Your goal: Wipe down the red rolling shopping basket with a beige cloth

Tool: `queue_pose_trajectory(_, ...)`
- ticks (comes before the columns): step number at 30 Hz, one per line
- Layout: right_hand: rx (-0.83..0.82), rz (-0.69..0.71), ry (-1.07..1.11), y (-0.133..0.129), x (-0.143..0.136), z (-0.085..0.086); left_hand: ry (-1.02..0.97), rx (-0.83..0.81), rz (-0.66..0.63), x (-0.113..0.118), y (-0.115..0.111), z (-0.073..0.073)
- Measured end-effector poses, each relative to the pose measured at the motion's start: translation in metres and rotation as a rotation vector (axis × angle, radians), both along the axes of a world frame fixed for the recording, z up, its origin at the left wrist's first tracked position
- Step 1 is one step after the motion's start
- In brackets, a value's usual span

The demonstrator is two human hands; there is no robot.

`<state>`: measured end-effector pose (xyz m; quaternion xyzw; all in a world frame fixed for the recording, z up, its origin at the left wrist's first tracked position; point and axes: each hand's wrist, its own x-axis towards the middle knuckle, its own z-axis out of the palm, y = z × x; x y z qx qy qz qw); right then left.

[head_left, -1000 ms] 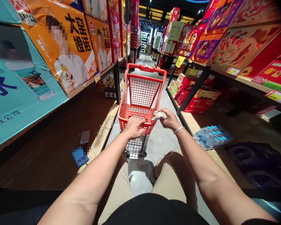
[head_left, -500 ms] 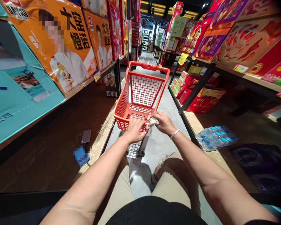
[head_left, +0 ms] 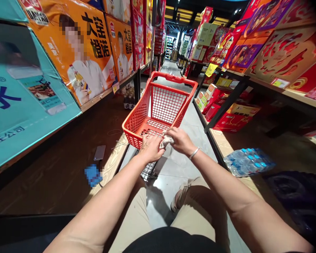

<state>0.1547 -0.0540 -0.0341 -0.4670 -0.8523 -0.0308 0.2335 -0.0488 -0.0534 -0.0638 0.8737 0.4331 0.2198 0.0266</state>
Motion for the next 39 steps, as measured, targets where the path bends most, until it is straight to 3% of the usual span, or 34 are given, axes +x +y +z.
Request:
queue_pose_trajectory(2, -0.020, 0.052, -0.063, -0.006, -0.009, 0.003, -0.008, 0.006, 0.013, 0.000, 0.000, -0.001)
queue_pose_trajectory(5, -0.038, 0.003, -0.147, 0.014, -0.001, 0.017, -0.029, 0.018, 0.003, -0.003, 0.000, -0.004)
queue_pose_trajectory(10, -0.058, -0.351, -0.199, 0.082, 0.035, 0.042, -0.057, 0.044, -0.009, -0.007, 0.001, -0.009)
queue_pose_trajectory(13, -0.062, -0.484, -0.197, 0.101, 0.038, 0.045, -0.060, 0.046, -0.002, -0.005, 0.002, -0.011)
queue_pose_trajectory(17, -0.068, -0.418, -0.201, 0.074, 0.007, 0.034, -0.066, 0.013, 0.010, -0.006, 0.003, -0.009)
queue_pose_trajectory(22, -0.063, -0.051, -0.206, 0.011, -0.033, 0.023, -0.005, 0.015, 0.060, -0.014, 0.005, -0.007)
queue_pose_trajectory(25, -0.038, 0.007, -0.203, 0.008, -0.033, 0.026, -0.006, 0.019, 0.049, -0.020, 0.004, -0.006)
queue_pose_trajectory(28, -0.025, -0.111, -0.233, 0.037, -0.010, 0.035, -0.028, 0.026, 0.026, -0.025, 0.003, -0.005)
queue_pose_trajectory(34, 0.002, -0.484, -0.190, 0.110, 0.051, 0.056, -0.058, 0.021, -0.005, -0.031, -0.001, -0.006)
queue_pose_trajectory(37, 0.006, -0.590, -0.193, 0.119, 0.051, 0.064, -0.069, 0.022, -0.005, -0.032, -0.004, -0.007)
queue_pose_trajectory(39, -0.060, -0.535, -0.294, 0.111, 0.035, 0.068, -0.081, 0.020, -0.002, -0.034, -0.006, -0.009)
